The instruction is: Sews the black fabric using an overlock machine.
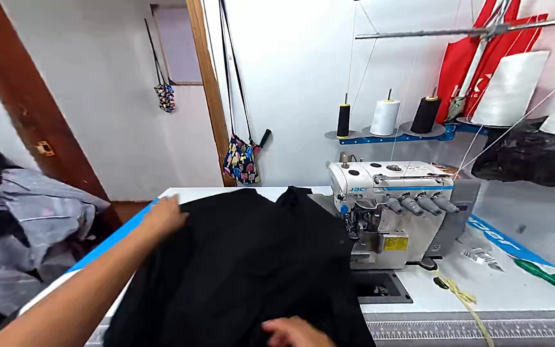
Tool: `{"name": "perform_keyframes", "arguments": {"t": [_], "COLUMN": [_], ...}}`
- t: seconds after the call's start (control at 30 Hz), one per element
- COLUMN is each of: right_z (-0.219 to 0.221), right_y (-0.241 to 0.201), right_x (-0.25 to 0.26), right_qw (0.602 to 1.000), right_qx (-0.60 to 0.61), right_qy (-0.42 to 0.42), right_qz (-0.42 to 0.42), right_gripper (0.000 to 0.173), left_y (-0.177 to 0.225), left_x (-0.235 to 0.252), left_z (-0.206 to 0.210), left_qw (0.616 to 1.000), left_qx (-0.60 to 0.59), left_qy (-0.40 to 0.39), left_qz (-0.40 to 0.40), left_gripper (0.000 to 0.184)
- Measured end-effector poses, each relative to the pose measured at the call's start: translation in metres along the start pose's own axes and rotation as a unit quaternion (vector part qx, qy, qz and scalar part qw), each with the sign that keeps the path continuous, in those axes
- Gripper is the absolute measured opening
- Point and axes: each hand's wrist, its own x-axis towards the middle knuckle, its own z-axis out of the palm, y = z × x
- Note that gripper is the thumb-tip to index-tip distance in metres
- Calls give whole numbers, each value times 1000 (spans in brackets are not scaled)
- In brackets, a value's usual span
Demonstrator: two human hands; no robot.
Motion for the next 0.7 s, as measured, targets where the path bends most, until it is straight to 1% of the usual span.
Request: {"name": "perform_keyframes", "arguments": {"t": [0.03,0.07,0.1,0.13,0.17,0.2,0.23,0.27,0.3,0.37,0.43,0.5,0.57,0.6,0.63,0.7], "right_z": [-15,-29,-42,-52,-58,-61,-62,-61,-61,-60,-60,-59,-56,-56,-56,-57], "right_y": [18,34,47,56,62,64,62,58,53,49,51,56,64,67,68,64], "right_x": [-11,-21,-30,-38,-43,-46,-47,-45,-41,-28,-15,-2,9,15,19,27], "right_qw": [997,991,984,976,972,970,970,969,967,961,958,960,955,950,947,942], "right_qx": [-29,-46,-47,-42,-29,-10,9,27,40,46,15,-46,-116,-144,-163,-187], "right_qy": [57,108,149,180,199,205,198,185,168,148,157,190,240,261,271,280], "right_qz": [29,59,89,112,125,131,140,160,187,228,237,202,132,97,62,-7], "right_gripper": [40,34,30,28,27,26,29,34,41,52,54,48,32,24,20,16], "left_y": [26,55,85,112,137,159,175,186,193,199,197,191,183,180,178,174], "left_x": [-6,-14,-22,-30,-36,-41,-44,-46,-47,-48,-49,-48,-46,-45,-43,-41], "left_z": [13,25,37,48,58,66,71,75,77,76,75,82,89,91,93,92], "left_qw": [994,973,937,890,844,805,779,765,766,791,822,832,821,810,793,757], "left_qx": [-15,-36,-63,-92,-122,-151,-173,-188,-185,-151,-99,-97,-134,-158,-186,-234], "left_qy": [13,18,20,19,5,-17,-45,-79,-104,-110,-92,-83,-99,-114,-121,-136], "left_qz": [110,227,343,446,523,573,602,610,606,583,554,540,545,553,567,595], "left_gripper": [53,46,38,32,28,26,26,31,41,55,58,52,46,43,39,32]}}
